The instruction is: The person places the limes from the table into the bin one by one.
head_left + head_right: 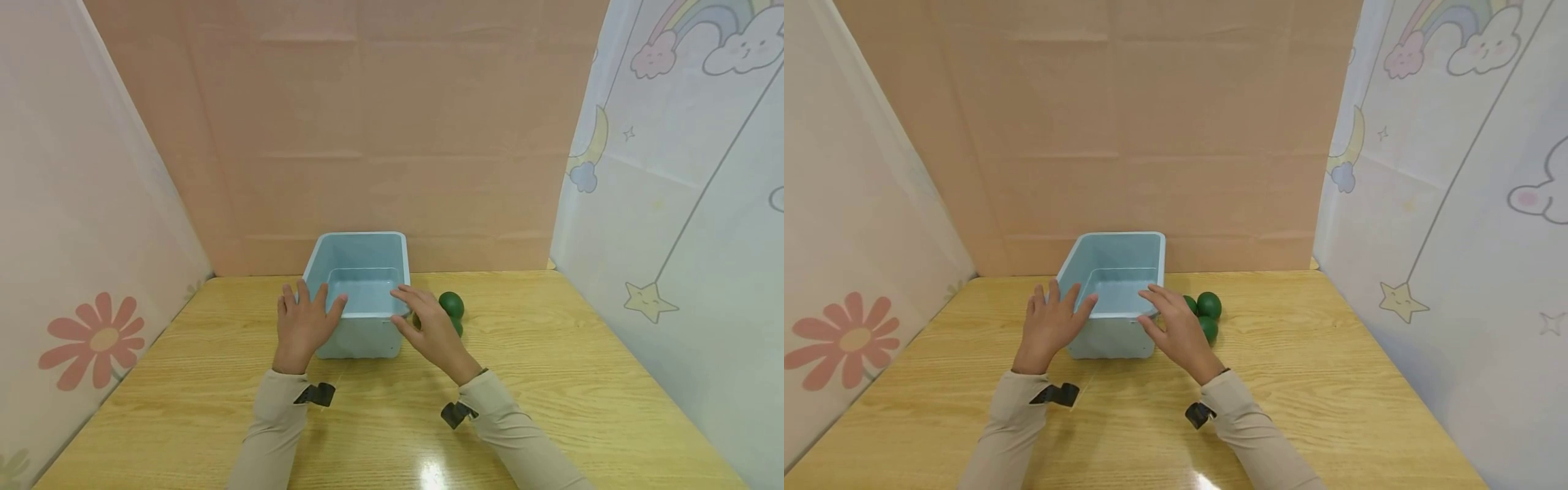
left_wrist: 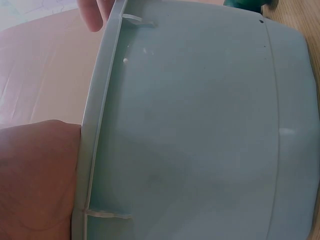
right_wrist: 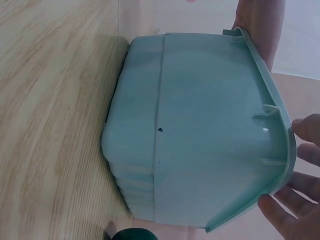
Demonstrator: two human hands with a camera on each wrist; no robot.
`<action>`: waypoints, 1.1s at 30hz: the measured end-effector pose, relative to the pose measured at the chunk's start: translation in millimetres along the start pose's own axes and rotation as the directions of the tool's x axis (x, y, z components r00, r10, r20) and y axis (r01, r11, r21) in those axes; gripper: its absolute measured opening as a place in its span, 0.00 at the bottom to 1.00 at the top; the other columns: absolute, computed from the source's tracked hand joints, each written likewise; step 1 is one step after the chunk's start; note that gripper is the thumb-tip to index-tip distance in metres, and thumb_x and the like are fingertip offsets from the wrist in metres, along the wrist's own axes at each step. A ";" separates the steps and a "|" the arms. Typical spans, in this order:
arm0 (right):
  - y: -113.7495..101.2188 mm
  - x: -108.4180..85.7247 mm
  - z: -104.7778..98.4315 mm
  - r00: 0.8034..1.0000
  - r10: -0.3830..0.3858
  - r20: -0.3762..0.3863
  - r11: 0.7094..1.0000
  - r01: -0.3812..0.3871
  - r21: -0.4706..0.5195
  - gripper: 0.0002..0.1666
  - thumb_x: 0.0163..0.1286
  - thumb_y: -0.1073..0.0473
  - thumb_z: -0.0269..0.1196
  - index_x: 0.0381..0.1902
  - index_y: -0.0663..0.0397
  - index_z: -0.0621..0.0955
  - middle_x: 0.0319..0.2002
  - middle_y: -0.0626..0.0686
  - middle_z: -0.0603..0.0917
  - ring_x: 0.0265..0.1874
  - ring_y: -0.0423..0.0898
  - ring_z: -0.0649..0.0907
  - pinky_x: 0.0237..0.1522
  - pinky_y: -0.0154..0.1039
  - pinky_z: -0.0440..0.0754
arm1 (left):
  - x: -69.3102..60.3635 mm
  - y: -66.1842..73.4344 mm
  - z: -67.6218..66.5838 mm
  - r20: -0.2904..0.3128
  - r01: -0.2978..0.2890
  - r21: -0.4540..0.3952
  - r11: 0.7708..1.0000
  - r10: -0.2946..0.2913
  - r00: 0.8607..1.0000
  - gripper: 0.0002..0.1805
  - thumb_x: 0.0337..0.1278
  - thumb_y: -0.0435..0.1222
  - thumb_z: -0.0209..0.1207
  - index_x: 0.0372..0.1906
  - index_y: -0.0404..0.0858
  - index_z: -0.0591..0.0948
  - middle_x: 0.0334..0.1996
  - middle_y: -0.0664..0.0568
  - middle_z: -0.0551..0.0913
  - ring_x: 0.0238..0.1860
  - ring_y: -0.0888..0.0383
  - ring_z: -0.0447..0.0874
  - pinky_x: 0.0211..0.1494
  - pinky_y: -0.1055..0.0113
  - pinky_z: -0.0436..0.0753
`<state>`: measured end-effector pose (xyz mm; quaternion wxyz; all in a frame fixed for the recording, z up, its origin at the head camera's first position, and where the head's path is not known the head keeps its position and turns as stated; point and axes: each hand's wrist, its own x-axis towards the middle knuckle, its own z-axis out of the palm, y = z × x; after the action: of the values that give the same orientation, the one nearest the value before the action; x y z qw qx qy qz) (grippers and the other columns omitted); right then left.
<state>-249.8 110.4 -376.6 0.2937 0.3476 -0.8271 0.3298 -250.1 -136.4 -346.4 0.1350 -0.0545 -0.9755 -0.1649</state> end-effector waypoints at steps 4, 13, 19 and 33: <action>0.3 0.5 -0.3 1.000 -0.007 -0.012 1.000 0.007 -0.011 0.29 0.68 0.61 0.68 0.66 0.60 0.76 0.65 0.61 0.76 0.57 0.56 0.78 0.55 0.53 0.79 | 0.1 0.3 -0.5 0.000 -0.002 -0.004 1.000 0.002 1.000 0.36 0.76 0.56 0.44 0.72 0.33 0.69 0.71 0.19 0.53 0.72 0.19 0.42 0.71 0.30 0.49; 2.1 1.7 -0.2 1.000 -0.006 -0.031 1.000 0.005 -0.025 0.30 0.68 0.60 0.69 0.66 0.61 0.76 0.64 0.62 0.77 0.62 0.59 0.76 0.60 0.55 0.76 | -0.2 0.6 -0.5 -0.011 -0.007 0.005 1.000 0.007 1.000 0.35 0.76 0.56 0.44 0.72 0.33 0.69 0.70 0.19 0.55 0.71 0.18 0.44 0.71 0.30 0.51; 1.7 1.2 -2.5 0.999 0.005 -0.038 0.999 -0.007 -0.041 0.32 0.67 0.59 0.69 0.67 0.59 0.76 0.64 0.62 0.76 0.64 0.60 0.75 0.63 0.57 0.74 | -0.5 0.8 -0.4 -0.008 -0.001 0.006 1.000 0.001 1.000 0.35 0.76 0.56 0.44 0.72 0.33 0.69 0.71 0.19 0.55 0.71 0.19 0.44 0.71 0.30 0.51; 2.5 0.6 -3.2 0.999 0.016 -0.037 0.998 -0.018 -0.054 0.32 0.67 0.57 0.70 0.67 0.60 0.76 0.65 0.63 0.76 0.64 0.60 0.75 0.63 0.58 0.74 | -0.4 0.5 -1.6 0.007 0.005 0.006 1.000 -0.005 1.000 0.36 0.76 0.57 0.43 0.73 0.34 0.68 0.71 0.20 0.54 0.72 0.19 0.43 0.71 0.31 0.51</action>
<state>-251.2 113.9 -375.1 0.3155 0.3265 -0.8330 0.3161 -249.3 -136.5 -344.9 0.1315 -0.0520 -0.9766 -0.1621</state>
